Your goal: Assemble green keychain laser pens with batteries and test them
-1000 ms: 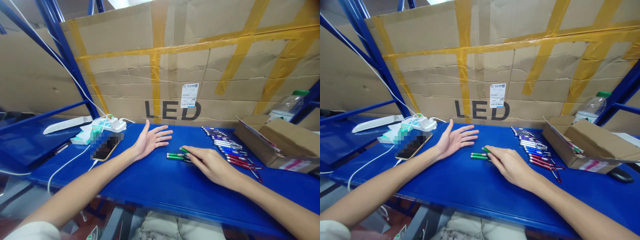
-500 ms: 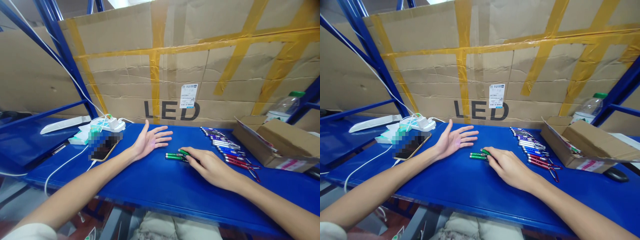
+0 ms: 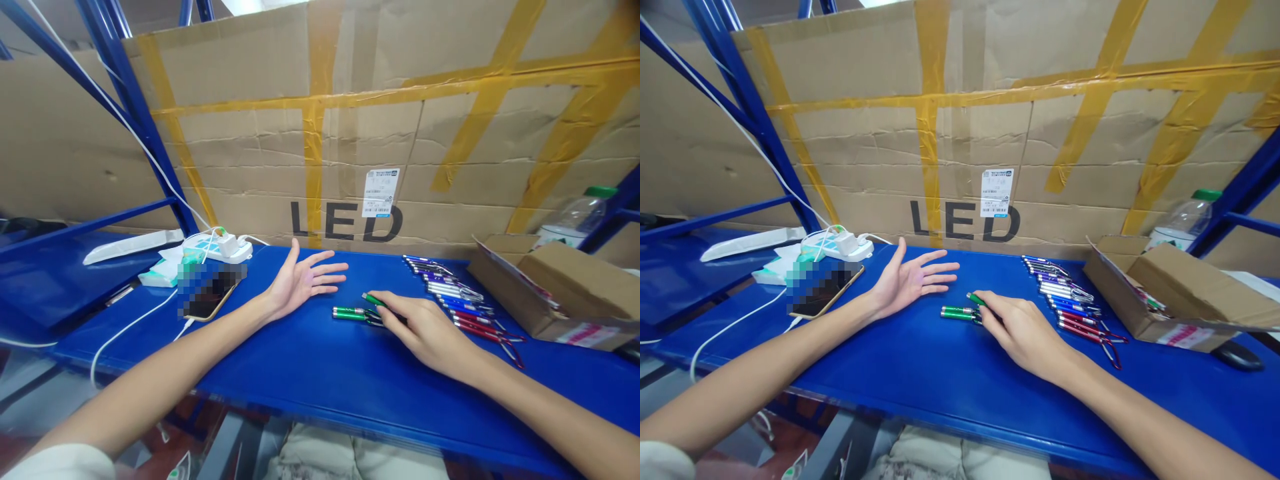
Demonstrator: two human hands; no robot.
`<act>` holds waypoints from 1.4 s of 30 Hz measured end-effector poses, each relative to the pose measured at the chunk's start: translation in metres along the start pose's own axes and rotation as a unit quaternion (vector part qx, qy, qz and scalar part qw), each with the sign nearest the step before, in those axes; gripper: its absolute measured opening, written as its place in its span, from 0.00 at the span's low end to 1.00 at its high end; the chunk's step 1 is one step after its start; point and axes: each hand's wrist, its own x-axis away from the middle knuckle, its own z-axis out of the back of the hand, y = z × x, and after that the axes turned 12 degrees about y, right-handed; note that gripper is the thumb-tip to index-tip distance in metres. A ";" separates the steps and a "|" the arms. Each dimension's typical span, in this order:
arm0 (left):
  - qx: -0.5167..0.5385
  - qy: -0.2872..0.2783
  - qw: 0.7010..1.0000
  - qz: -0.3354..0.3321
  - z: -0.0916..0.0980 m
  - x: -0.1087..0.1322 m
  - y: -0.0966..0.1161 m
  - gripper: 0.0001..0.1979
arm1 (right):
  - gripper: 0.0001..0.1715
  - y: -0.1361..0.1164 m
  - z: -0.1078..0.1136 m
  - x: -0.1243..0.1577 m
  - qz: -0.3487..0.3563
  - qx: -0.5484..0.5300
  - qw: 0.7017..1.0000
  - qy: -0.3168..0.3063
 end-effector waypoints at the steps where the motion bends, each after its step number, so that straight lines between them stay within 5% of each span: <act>1: -0.001 0.002 1.000 0.001 0.000 0.000 0.000 0.51 | 0.23 0.000 0.000 0.000 -0.002 -0.002 1.000 -0.003; 17: 0.011 0.007 1.000 -0.009 0.000 0.001 0.003 0.49 | 0.22 -0.005 0.001 0.000 0.001 0.012 0.999 -0.039; 24: 0.000 -0.005 1.000 -0.006 0.002 0.000 0.001 0.48 | 0.23 -0.001 0.000 -0.001 -0.033 0.043 0.998 0.013; 42: -0.010 0.005 1.000 -0.008 -0.003 0.003 0.003 0.49 | 0.26 0.000 -0.001 -0.002 -0.065 0.081 0.995 -0.008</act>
